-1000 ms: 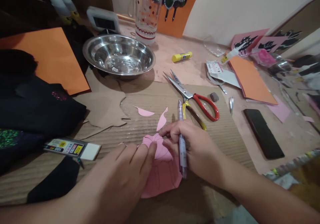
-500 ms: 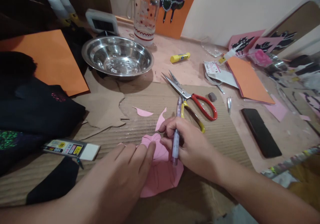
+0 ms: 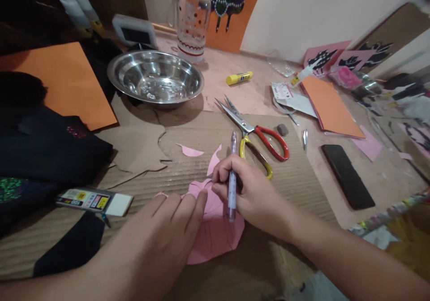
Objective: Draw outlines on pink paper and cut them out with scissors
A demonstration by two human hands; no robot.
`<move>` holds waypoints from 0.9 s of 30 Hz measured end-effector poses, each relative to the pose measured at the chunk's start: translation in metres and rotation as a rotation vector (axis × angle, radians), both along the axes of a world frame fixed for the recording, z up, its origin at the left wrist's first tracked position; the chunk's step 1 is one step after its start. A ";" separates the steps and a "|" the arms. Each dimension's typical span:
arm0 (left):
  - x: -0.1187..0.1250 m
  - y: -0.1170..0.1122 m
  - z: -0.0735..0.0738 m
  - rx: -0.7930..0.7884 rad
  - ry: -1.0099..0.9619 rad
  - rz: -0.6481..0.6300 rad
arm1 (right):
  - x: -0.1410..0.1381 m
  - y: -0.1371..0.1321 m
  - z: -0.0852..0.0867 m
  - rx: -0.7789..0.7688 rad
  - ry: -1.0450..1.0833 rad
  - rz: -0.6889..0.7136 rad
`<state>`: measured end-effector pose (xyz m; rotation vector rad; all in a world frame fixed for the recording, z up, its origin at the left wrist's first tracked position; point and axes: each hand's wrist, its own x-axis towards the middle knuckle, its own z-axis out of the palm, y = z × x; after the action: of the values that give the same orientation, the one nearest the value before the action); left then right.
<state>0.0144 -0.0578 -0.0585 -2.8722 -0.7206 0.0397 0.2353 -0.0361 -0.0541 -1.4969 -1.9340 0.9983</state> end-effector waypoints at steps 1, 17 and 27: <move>0.001 0.001 0.000 -0.003 -0.007 0.002 | 0.000 0.000 0.000 0.018 -0.023 0.005; 0.006 0.026 0.008 -0.442 -0.226 0.096 | -0.006 -0.004 0.010 -0.067 0.290 -0.163; 0.010 0.047 0.016 -0.907 -0.658 0.245 | -0.012 -0.017 0.007 -0.029 0.446 -0.097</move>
<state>0.0242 -0.0104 -0.0428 -3.6323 -1.4860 -0.7695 0.2237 -0.0531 -0.0469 -1.2389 -1.5236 1.2008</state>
